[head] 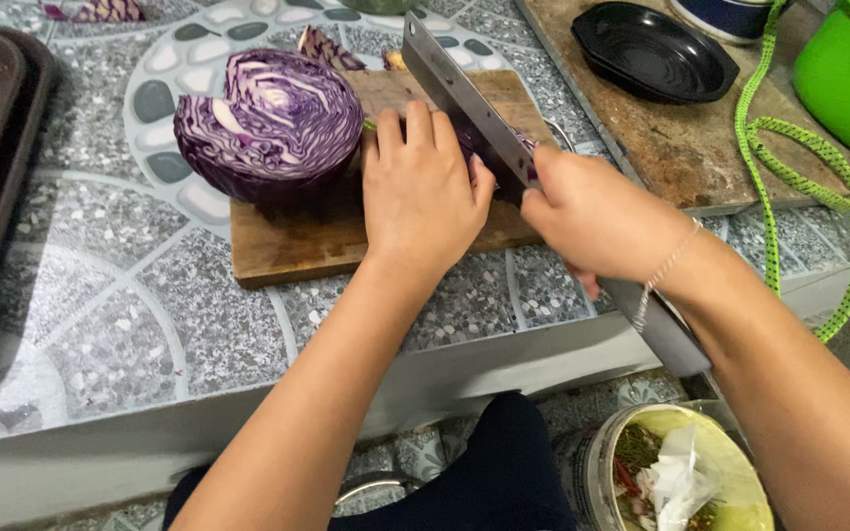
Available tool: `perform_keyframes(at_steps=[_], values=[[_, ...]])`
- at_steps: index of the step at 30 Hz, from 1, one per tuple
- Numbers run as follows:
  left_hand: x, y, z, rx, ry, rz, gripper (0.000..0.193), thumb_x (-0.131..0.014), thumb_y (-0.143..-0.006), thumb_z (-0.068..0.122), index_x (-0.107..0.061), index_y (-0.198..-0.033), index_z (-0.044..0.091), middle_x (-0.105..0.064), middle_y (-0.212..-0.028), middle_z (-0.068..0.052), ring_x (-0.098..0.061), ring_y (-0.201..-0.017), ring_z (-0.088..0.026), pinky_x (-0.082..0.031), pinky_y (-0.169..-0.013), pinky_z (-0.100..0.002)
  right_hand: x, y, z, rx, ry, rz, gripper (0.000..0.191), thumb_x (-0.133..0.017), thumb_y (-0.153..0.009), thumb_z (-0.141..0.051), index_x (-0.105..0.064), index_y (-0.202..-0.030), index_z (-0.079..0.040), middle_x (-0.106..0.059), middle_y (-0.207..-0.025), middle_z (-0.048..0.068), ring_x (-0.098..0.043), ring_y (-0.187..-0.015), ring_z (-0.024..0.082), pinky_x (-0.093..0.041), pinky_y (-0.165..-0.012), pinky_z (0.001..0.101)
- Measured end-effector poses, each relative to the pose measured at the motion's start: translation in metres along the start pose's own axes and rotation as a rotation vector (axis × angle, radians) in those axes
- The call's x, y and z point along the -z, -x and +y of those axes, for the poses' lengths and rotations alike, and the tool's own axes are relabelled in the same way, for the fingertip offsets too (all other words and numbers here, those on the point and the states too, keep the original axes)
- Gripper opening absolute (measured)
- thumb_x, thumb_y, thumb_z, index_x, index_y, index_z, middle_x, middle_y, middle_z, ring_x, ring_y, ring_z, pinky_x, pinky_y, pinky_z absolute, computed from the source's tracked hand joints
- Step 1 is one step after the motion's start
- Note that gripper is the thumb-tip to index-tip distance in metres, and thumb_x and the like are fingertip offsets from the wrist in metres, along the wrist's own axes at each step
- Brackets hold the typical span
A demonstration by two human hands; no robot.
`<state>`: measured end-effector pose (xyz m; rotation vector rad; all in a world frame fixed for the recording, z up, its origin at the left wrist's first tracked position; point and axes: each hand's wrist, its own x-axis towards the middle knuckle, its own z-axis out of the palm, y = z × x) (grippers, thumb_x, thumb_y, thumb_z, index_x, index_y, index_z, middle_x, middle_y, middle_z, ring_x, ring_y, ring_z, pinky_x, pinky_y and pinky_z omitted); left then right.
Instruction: The person cuts a red cabbage in half and then slices one half into thin strips on a wooden cutting board using a large knife. The other half remains on the board.
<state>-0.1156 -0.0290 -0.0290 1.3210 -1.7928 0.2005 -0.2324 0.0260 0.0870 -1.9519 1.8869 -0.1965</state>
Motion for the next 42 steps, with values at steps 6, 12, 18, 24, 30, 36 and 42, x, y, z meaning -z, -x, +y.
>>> perform_keyframes(at_steps=[6, 12, 18, 24, 30, 36, 42], values=[[0.002, 0.000, -0.001, -0.041, -0.027, 0.084, 0.041, -0.066, -0.084, 0.035, -0.062, -0.100, -0.003, -0.057, -0.105, -0.019, -0.054, -0.105, -0.038, -0.047, -0.089, -0.051, -0.007, -0.009, 0.004, 0.026, 0.018, 0.007, 0.023, -0.050, -0.097, -0.015, -0.051, -0.098, 0.008, -0.061, -0.055, 0.019, -0.060, -0.037, 0.030, -0.051, -0.035, 0.0432], [0.000, 0.001, -0.002, -0.035, 0.005, 0.050, 0.039, -0.066, -0.089, 0.034, -0.062, -0.101, -0.002, -0.058, -0.109, -0.019, -0.055, -0.109, -0.039, -0.047, -0.091, -0.051, -0.010, -0.013, 0.007, 0.004, 0.042, -0.039, 0.022, -0.048, -0.094, -0.009, -0.051, -0.096, 0.013, -0.063, -0.058, 0.022, -0.061, -0.037, 0.032, -0.052, -0.035, 0.0450], [0.000, -0.002, -0.003, -0.054, -0.022, 0.078, 0.039, -0.066, -0.085, 0.035, -0.062, -0.097, -0.002, -0.058, -0.104, -0.019, -0.055, -0.104, -0.039, -0.047, -0.086, -0.051, -0.011, -0.009, 0.008, 0.028, 0.069, -0.024, 0.022, -0.049, -0.095, -0.010, -0.048, -0.101, 0.011, -0.062, -0.057, 0.021, -0.062, -0.036, 0.031, -0.052, -0.035, 0.0447], [0.001, 0.000, -0.003, -0.042, 0.012, 0.050, 0.036, -0.065, -0.086, 0.033, -0.062, -0.097, -0.001, -0.058, -0.105, -0.019, -0.055, -0.105, -0.039, -0.047, -0.088, -0.051, -0.016, -0.019, 0.010, -0.001, -0.007, -0.057, 0.021, -0.048, -0.093, -0.008, -0.050, -0.102, 0.011, -0.061, -0.061, 0.019, -0.060, -0.039, 0.029, -0.052, -0.034, 0.0447], [-0.001, 0.000, -0.006, -0.082, 0.025, 0.073, 0.038, -0.065, -0.085, 0.034, -0.062, -0.097, -0.002, -0.058, -0.104, -0.020, -0.055, -0.106, -0.040, -0.046, -0.090, -0.051, -0.027, -0.024, 0.027, 0.039, 0.005, -0.027, 0.022, -0.047, -0.091, -0.004, -0.049, -0.108, 0.009, -0.063, -0.057, 0.021, -0.061, -0.036, 0.030, -0.053, -0.034, 0.0440], [-0.001, 0.003, -0.004, -0.078, 0.018, 0.088, 0.039, -0.065, -0.085, 0.034, -0.063, -0.101, -0.003, -0.059, -0.105, -0.020, -0.055, -0.107, -0.040, -0.047, -0.092, -0.051, -0.030, -0.030, 0.025, 0.034, -0.035, -0.042, 0.021, -0.046, -0.091, -0.003, -0.051, -0.104, 0.012, -0.063, -0.058, 0.022, -0.061, -0.038, 0.031, -0.052, -0.034, 0.0454], [-0.002, 0.002, -0.003, -0.007, 0.017, 0.036, 0.038, -0.066, -0.087, 0.034, -0.063, -0.098, -0.002, -0.060, -0.108, -0.021, -0.055, -0.105, -0.041, -0.047, -0.087, -0.052, -0.029, -0.012, 0.028, -0.008, 0.028, -0.098, 0.021, -0.048, -0.091, -0.004, -0.049, -0.104, 0.013, -0.065, -0.063, 0.025, -0.064, -0.038, 0.032, -0.052, -0.035, 0.0453]])
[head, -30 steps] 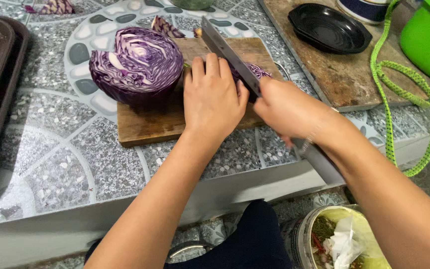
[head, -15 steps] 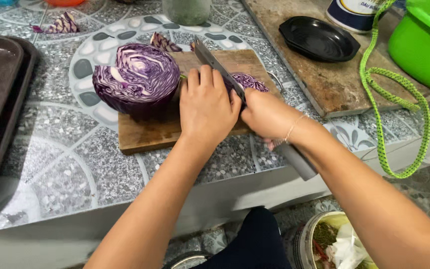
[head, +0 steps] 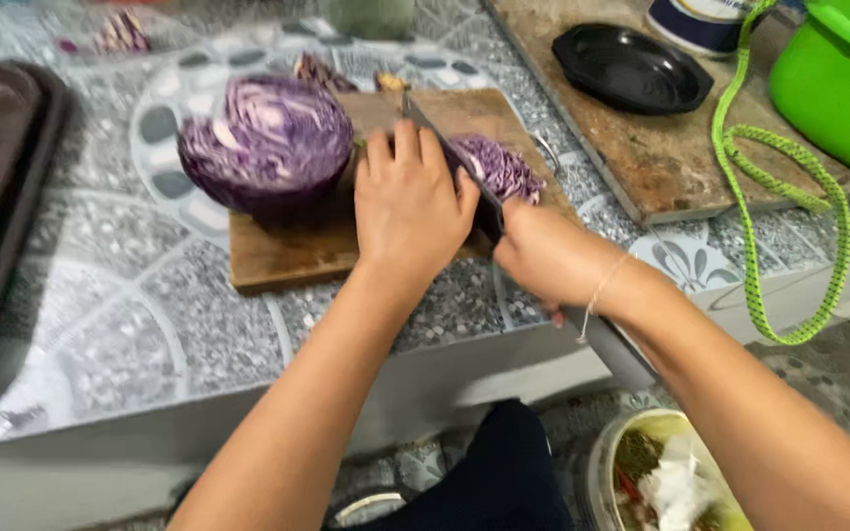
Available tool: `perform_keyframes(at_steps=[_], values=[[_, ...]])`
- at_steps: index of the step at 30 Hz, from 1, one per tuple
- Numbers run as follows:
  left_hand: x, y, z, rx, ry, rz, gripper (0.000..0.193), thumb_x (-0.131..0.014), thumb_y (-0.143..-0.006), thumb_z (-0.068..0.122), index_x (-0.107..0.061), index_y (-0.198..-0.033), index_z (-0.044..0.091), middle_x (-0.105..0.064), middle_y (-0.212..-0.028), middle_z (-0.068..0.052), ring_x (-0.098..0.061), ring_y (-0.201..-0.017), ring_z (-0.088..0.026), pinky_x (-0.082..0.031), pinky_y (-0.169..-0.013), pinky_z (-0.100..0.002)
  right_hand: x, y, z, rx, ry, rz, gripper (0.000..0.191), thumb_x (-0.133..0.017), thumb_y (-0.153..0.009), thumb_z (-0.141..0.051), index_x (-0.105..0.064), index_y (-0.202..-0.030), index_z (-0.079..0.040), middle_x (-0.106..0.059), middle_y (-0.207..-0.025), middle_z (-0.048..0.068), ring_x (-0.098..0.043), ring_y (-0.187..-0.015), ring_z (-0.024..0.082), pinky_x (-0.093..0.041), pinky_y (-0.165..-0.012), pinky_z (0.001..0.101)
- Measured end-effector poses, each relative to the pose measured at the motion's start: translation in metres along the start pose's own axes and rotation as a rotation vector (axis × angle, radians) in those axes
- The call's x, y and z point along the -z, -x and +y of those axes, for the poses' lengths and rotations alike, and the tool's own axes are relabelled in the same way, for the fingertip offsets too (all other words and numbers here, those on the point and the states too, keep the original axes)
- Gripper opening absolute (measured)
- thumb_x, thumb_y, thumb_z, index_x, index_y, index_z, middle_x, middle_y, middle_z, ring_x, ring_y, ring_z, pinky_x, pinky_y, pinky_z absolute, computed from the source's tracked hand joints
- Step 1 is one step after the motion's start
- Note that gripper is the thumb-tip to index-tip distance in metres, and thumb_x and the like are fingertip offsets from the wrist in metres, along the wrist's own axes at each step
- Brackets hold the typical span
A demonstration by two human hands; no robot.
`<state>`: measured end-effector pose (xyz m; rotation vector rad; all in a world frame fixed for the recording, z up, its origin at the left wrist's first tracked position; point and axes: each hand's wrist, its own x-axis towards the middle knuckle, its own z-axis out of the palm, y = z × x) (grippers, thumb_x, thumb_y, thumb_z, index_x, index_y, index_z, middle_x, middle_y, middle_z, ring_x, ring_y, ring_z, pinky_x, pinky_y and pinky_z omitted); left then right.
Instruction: The person cuts a red cabbage in half and then slices one half into thin strips on a wooden cutting board using a large knife. The other half remains on the board.
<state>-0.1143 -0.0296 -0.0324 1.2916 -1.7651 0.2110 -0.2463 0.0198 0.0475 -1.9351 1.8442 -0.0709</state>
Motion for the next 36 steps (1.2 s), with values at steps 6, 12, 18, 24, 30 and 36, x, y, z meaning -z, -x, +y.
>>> perform_keyframes(at_steps=[6, 12, 18, 24, 30, 36], values=[[0.000, 0.001, -0.005, -0.064, 0.006, 0.048, 0.041, -0.066, -0.087, 0.034, -0.062, -0.105, -0.003, -0.059, -0.110, -0.020, -0.055, -0.109, -0.040, -0.049, -0.092, -0.052, -0.004, -0.027, -0.003, 0.047, -0.191, 0.011, 0.022, -0.047, -0.089, -0.003, -0.048, -0.110, 0.003, -0.062, -0.061, 0.018, -0.057, -0.036, 0.029, -0.050, -0.033, 0.0460], [-0.002, 0.002, -0.006, 0.015, -0.026, 0.021, 0.049, -0.067, -0.090, 0.037, -0.063, -0.117, -0.004, -0.058, -0.122, -0.022, -0.053, -0.114, -0.045, -0.049, -0.093, -0.053, -0.004, -0.005, 0.038, -0.043, -0.178, -0.031, 0.019, -0.051, -0.093, -0.007, -0.049, -0.108, 0.004, -0.052, -0.053, 0.013, -0.052, -0.035, 0.025, -0.050, -0.033, 0.0429], [0.000, 0.008, -0.020, -0.062, 0.101, 0.071, 0.057, -0.071, -0.095, 0.038, -0.058, -0.131, -0.004, -0.057, -0.133, -0.023, -0.052, -0.124, -0.043, -0.048, -0.104, -0.050, 0.004, 0.013, 0.032, -0.039, -0.247, 0.108, 0.018, -0.052, -0.093, -0.009, -0.052, -0.107, 0.002, -0.054, -0.052, 0.011, -0.052, -0.035, 0.021, -0.049, -0.033, 0.0402], [-0.003, 0.011, -0.012, 0.020, 0.128, 0.110, 0.053, -0.073, -0.092, 0.035, -0.058, -0.125, -0.003, -0.058, -0.132, -0.020, -0.054, -0.125, -0.040, -0.049, -0.102, -0.046, 0.019, 0.038, 0.007, 0.045, -0.195, 0.181, 0.018, -0.052, -0.096, -0.016, -0.052, -0.106, -0.001, -0.054, -0.045, 0.011, -0.055, -0.031, 0.024, -0.048, -0.034, 0.0390], [-0.004, 0.009, -0.007, 0.038, 0.099, 0.123, 0.048, -0.074, -0.091, 0.035, -0.057, -0.116, -0.002, -0.058, -0.127, -0.017, -0.053, -0.124, -0.038, -0.050, -0.102, -0.046, 0.022, 0.034, 0.005, 0.044, -0.120, 0.158, 0.021, -0.056, -0.096, -0.018, -0.050, -0.097, 0.002, -0.054, -0.045, 0.012, -0.057, -0.031, 0.025, -0.049, -0.033, 0.0407], [-0.005, 0.006, -0.008, 0.039, 0.188, 0.123, 0.048, -0.073, -0.089, 0.033, -0.058, -0.118, -0.003, -0.056, -0.129, -0.019, -0.052, -0.122, -0.038, -0.049, -0.101, -0.046, 0.025, 0.029, 0.011, 0.040, -0.108, 0.171, 0.022, -0.056, -0.096, -0.018, -0.051, -0.098, 0.003, -0.055, -0.046, 0.014, -0.056, -0.031, 0.024, -0.048, -0.033, 0.0408]])
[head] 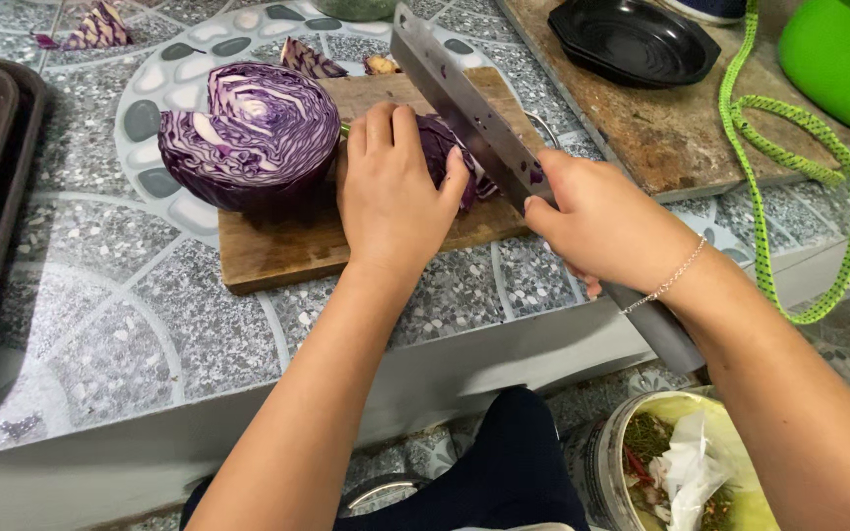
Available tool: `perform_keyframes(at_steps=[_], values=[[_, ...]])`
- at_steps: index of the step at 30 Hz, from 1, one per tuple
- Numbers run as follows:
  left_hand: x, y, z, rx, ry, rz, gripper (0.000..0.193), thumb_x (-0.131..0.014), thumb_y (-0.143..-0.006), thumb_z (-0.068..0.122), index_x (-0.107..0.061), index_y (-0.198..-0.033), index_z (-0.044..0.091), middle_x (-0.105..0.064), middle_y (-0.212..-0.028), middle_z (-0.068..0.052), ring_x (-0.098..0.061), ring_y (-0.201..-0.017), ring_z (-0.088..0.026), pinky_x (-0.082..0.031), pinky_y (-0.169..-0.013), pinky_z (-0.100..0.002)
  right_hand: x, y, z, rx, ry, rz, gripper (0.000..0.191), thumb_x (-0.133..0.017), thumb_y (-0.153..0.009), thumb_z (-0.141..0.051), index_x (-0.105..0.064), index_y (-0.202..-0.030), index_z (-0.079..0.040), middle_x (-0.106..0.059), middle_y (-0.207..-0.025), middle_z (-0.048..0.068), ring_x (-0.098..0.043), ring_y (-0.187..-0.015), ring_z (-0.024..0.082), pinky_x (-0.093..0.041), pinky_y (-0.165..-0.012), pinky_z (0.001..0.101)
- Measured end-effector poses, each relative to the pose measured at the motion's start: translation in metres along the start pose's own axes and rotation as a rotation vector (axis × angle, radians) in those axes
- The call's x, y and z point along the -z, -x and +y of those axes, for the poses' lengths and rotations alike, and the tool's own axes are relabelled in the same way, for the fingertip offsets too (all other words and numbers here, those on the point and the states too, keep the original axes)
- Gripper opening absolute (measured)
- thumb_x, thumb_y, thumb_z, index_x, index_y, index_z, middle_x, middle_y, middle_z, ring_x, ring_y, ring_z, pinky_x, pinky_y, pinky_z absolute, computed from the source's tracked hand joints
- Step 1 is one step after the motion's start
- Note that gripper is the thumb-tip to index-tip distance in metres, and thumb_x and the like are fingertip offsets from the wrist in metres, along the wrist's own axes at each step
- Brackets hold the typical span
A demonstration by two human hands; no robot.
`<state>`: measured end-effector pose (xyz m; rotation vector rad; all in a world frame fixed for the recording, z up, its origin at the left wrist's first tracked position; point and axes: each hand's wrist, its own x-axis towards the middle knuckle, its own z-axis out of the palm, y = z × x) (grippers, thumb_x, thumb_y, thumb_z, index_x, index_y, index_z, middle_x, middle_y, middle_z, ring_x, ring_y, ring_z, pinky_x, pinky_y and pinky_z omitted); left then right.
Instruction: The person cuts a red cabbage in half and then slices one half into thin strips on a wooden cutting board using a large knife. The other half remains on the board.
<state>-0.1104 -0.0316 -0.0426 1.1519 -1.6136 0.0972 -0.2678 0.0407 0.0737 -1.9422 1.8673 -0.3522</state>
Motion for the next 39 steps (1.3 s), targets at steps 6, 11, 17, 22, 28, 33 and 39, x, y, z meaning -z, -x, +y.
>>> perform_keyframes(at_steps=[6, 11, 17, 22, 28, 33, 39], values=[[0.002, 0.001, 0.003, 0.024, 0.025, -0.012, 0.044, -0.072, -0.090, 0.033, -0.061, -0.118, 0.001, -0.057, -0.128, -0.018, -0.052, -0.123, -0.038, -0.051, -0.099, -0.048, 0.004, -0.001, -0.003, 0.000, -0.001, -0.005, 0.022, -0.056, -0.095, -0.018, -0.052, -0.107, 0.000, -0.054, -0.045, 0.013, -0.054, -0.030, 0.025, -0.047, -0.032, 0.0411], [0.004, 0.000, 0.005, 0.025, 0.012, -0.011, 0.041, -0.073, -0.089, 0.034, -0.064, -0.117, 0.005, -0.057, -0.128, -0.018, -0.052, -0.123, -0.038, -0.052, -0.096, -0.049, 0.003, -0.004, 0.002, -0.007, 0.018, -0.010, 0.023, -0.057, -0.094, -0.019, -0.053, -0.107, -0.001, -0.055, -0.045, 0.012, -0.056, -0.030, 0.024, -0.047, -0.032, 0.0407], [0.003, 0.000, 0.005, 0.038, 0.033, -0.026, 0.039, -0.074, -0.088, 0.033, -0.064, -0.115, 0.006, -0.057, -0.126, -0.018, -0.052, -0.122, -0.038, -0.052, -0.095, -0.049, 0.003, -0.007, 0.006, -0.032, 0.005, -0.045, 0.023, -0.056, -0.095, -0.019, -0.051, -0.103, 0.002, -0.054, -0.046, 0.013, -0.055, -0.030, 0.025, -0.048, -0.032, 0.0416], [0.002, 0.000, 0.006, 0.016, 0.022, -0.006, 0.038, -0.075, -0.087, 0.031, -0.064, -0.113, 0.006, -0.057, -0.125, -0.019, -0.052, -0.122, -0.040, -0.050, -0.098, -0.050, -0.003, -0.024, -0.019, -0.032, 0.037, -0.063, 0.020, -0.055, -0.096, -0.016, -0.051, -0.104, 0.003, -0.056, -0.049, 0.013, -0.057, -0.033, 0.025, -0.049, -0.034, 0.0418], [0.002, -0.001, 0.007, 0.021, 0.023, -0.017, 0.040, -0.075, -0.086, 0.032, -0.062, -0.114, 0.005, -0.056, -0.125, -0.020, -0.051, -0.121, -0.042, -0.050, -0.099, -0.050, -0.003, -0.011, -0.036, -0.080, 0.018, -0.068, 0.024, -0.053, -0.094, -0.016, -0.049, -0.113, -0.001, -0.059, -0.053, 0.016, -0.057, -0.032, 0.029, -0.049, -0.033, 0.0440], [0.002, -0.001, 0.007, 0.014, 0.012, -0.025, 0.041, -0.075, -0.087, 0.031, -0.062, -0.116, 0.004, -0.056, -0.126, -0.020, -0.051, -0.120, -0.043, -0.049, -0.098, -0.050, -0.011, -0.022, -0.038, -0.012, 0.115, -0.066, 0.020, -0.052, -0.094, -0.010, -0.052, -0.100, 0.010, -0.063, -0.060, 0.019, -0.064, -0.038, 0.029, -0.053, -0.035, 0.0423], [0.000, -0.001, 0.008, 0.022, 0.035, -0.004, 0.043, -0.075, -0.086, 0.031, -0.061, -0.117, 0.004, -0.056, -0.126, -0.020, -0.051, -0.122, -0.042, -0.050, -0.097, -0.050, -0.015, -0.017, -0.029, -0.076, 0.166, -0.066, 0.024, -0.052, -0.096, -0.014, -0.050, -0.103, 0.009, -0.065, -0.067, 0.023, -0.064, -0.040, 0.034, -0.054, -0.037, 0.0460]])
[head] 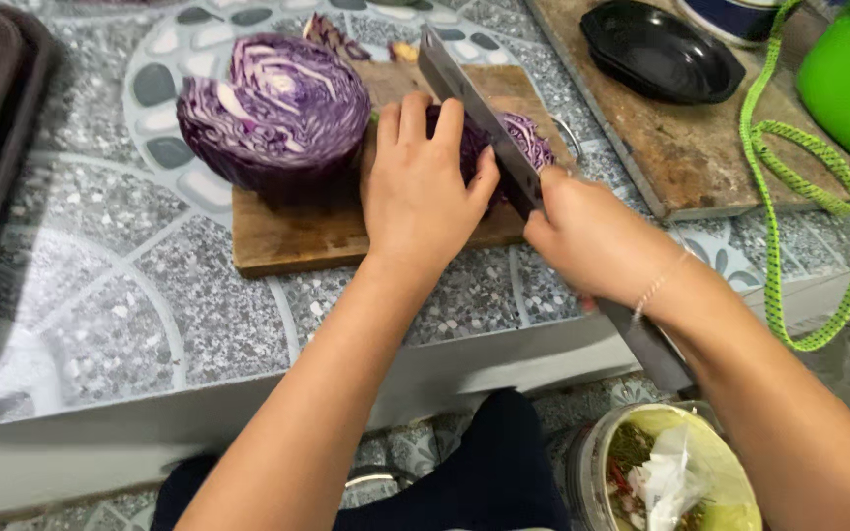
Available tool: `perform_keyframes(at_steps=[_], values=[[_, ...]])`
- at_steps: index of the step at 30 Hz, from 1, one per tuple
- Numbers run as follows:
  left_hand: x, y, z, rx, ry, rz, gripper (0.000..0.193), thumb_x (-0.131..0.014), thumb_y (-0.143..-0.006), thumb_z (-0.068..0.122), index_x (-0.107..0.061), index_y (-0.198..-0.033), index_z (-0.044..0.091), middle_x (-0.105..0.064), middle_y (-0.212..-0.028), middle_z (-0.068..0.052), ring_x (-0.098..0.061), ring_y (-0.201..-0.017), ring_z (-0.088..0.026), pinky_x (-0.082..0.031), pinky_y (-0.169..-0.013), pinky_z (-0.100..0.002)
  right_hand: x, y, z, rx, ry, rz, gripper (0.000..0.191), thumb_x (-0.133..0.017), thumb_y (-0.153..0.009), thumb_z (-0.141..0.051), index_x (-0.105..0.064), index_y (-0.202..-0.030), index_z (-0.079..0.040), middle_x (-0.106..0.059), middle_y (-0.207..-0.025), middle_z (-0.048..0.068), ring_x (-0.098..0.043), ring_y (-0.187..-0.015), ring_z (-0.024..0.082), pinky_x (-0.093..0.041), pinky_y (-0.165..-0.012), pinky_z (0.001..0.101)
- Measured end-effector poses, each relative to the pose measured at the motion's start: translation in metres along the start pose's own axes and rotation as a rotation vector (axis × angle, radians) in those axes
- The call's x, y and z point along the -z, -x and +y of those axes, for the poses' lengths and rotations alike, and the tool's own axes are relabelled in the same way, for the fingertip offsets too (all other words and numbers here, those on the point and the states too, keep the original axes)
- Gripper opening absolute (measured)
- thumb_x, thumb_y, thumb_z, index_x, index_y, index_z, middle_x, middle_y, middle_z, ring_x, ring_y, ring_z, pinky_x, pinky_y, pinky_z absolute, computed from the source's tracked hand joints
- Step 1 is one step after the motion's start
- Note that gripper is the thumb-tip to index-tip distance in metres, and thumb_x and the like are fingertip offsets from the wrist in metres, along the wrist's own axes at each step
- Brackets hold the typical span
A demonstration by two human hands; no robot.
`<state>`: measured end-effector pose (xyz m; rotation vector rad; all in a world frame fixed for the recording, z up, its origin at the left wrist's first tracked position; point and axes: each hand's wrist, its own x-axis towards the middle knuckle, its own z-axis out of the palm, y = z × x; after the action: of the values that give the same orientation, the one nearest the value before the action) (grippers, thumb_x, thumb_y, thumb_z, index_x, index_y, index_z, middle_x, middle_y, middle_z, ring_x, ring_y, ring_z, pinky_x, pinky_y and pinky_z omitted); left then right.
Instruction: The person cuts a red cabbage in half and then slices one half into thin strips on a wooden cutting board using a large knife. The other half remains on the board.
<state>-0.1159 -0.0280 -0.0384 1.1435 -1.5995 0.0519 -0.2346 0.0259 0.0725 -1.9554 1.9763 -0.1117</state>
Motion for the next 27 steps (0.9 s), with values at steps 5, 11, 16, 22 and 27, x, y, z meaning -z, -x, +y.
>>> perform_keyframes(at_steps=[5, 11, 16, 22, 27], values=[[0.000, -0.002, -0.002, -0.022, -0.014, -0.014, 0.041, -0.076, -0.084, 0.032, -0.062, -0.111, 0.005, -0.057, -0.126, -0.019, -0.051, -0.121, -0.041, -0.049, -0.097, -0.049, -0.005, -0.014, -0.005, 0.061, -0.068, -0.039, 0.019, -0.050, -0.094, -0.009, -0.050, -0.106, 0.006, -0.064, -0.067, 0.022, -0.063, -0.041, 0.032, -0.054, -0.037, 0.0438], [0.002, 0.001, -0.003, 0.002, 0.005, -0.021, 0.040, -0.076, -0.089, 0.032, -0.061, -0.113, 0.004, -0.056, -0.125, -0.019, -0.052, -0.121, -0.040, -0.048, -0.101, -0.049, -0.016, -0.012, 0.022, 0.020, -0.095, -0.107, 0.018, -0.049, -0.093, -0.007, -0.048, -0.101, 0.009, -0.060, -0.055, 0.020, -0.059, -0.035, 0.031, -0.051, -0.034, 0.0471], [0.005, 0.002, -0.004, -0.003, 0.039, -0.009, 0.041, -0.074, -0.087, 0.030, -0.062, -0.115, 0.003, -0.057, -0.127, -0.020, -0.051, -0.121, -0.041, -0.047, -0.099, -0.050, -0.020, -0.045, 0.027, 0.063, -0.162, -0.092, 0.016, -0.050, -0.088, -0.001, -0.052, -0.103, 0.003, -0.058, -0.056, 0.016, -0.056, -0.037, 0.026, -0.051, -0.033, 0.0435], [0.005, 0.003, -0.002, 0.021, 0.038, 0.006, 0.039, -0.073, -0.091, 0.031, -0.063, -0.117, 0.004, -0.057, -0.132, -0.019, -0.051, -0.126, -0.041, -0.048, -0.102, -0.050, -0.013, -0.017, 0.048, 0.026, -0.233, 0.019, 0.022, -0.056, -0.092, -0.012, -0.057, -0.110, 0.000, -0.054, -0.048, 0.015, -0.053, -0.033, 0.024, -0.048, -0.034, 0.0398], [0.005, 0.003, -0.002, 0.057, 0.032, -0.008, 0.041, -0.071, -0.090, 0.033, -0.062, -0.117, 0.004, -0.056, -0.131, -0.018, -0.052, -0.125, -0.039, -0.050, -0.100, -0.049, 0.000, 0.007, 0.037, 0.035, -0.252, 0.088, 0.027, -0.056, -0.091, -0.014, -0.057, -0.117, -0.005, -0.055, -0.048, 0.010, -0.054, -0.033, 0.020, -0.049, -0.032, 0.0391]])
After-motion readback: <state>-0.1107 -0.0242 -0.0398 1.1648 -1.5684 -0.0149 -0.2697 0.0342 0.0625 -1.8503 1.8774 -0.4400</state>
